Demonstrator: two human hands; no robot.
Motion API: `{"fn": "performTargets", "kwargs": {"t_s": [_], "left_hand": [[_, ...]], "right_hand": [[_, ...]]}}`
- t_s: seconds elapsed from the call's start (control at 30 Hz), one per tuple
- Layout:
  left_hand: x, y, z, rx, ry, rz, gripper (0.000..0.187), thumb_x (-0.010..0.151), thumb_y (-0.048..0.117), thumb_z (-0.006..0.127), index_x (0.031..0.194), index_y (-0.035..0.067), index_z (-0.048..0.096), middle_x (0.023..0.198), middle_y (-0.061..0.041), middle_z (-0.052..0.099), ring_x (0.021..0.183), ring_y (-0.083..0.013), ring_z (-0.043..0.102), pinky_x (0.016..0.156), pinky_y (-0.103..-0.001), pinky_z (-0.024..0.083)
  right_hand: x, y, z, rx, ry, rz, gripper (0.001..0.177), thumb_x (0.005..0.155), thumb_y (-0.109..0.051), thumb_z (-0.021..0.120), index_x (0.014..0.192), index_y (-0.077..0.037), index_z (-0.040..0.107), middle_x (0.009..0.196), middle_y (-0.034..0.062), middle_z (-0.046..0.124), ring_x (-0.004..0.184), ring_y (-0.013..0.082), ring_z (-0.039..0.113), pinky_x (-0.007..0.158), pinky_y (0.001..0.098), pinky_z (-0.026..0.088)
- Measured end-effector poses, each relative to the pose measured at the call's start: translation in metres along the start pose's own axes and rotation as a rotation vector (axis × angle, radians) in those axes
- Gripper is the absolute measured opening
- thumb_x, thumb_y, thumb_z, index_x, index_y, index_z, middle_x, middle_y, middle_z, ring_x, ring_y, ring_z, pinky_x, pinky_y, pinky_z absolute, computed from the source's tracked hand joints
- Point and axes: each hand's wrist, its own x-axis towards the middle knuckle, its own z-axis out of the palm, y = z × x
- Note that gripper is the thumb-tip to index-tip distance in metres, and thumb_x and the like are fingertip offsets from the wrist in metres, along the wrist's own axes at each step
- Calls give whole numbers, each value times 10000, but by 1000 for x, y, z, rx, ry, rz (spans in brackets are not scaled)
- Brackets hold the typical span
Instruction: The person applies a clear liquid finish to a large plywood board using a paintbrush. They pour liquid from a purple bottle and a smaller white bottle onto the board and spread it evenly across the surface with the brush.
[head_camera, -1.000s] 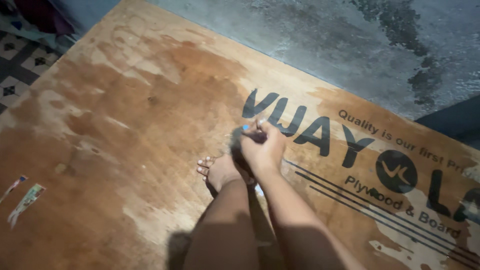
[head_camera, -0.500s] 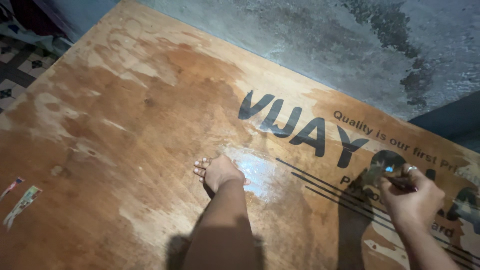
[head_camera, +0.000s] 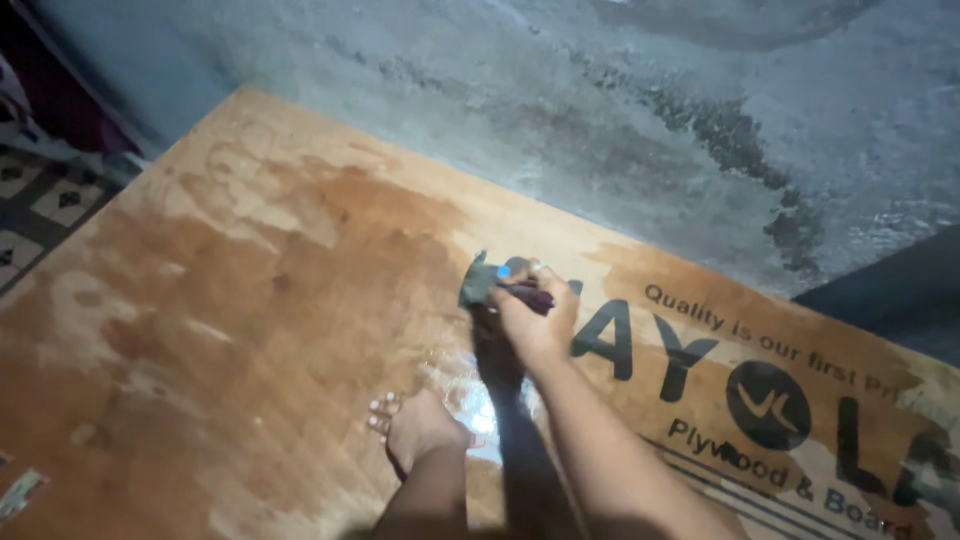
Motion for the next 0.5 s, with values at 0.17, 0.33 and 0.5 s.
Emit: {"fn": "performTargets", "kwargs": {"t_s": [0.17, 0.33, 0.5], "left_hand": [[7, 1, 7, -14, 55, 4, 1265, 601, 384, 1032, 1561, -28, 320, 1673, -298, 128, 1555, -434, 150, 1242, -429, 257], [2, 2, 1, -19, 3, -13, 1315, 600, 389, 1048, 1575, -35, 273, 1666, -290, 124, 1550, -425, 139, 1238, -431, 255], [-6, 4, -7, 28, 6, 26, 1237, 596, 403, 1037, 1541, -15, 357, 1664, -284, 165, 1558, -429, 153, 1255, -440, 239]], "right_hand": [[52, 66, -89, -187, -104, 329, 201, 729, -64, 842, 824, -72, 665, 762, 47, 709, 635, 131, 674, 578, 294, 551], [93, 89, -192, -708, -13, 4, 91, 837, -113, 784, 897, -57, 746, 818, 113, 753, 735, 190, 733, 699, 350, 565], [75, 92, -168, -922, -25, -46, 173, 788, -30, 724, 907, -131, 799, 842, 81, 773, 745, 225, 742, 744, 376, 584]]}}
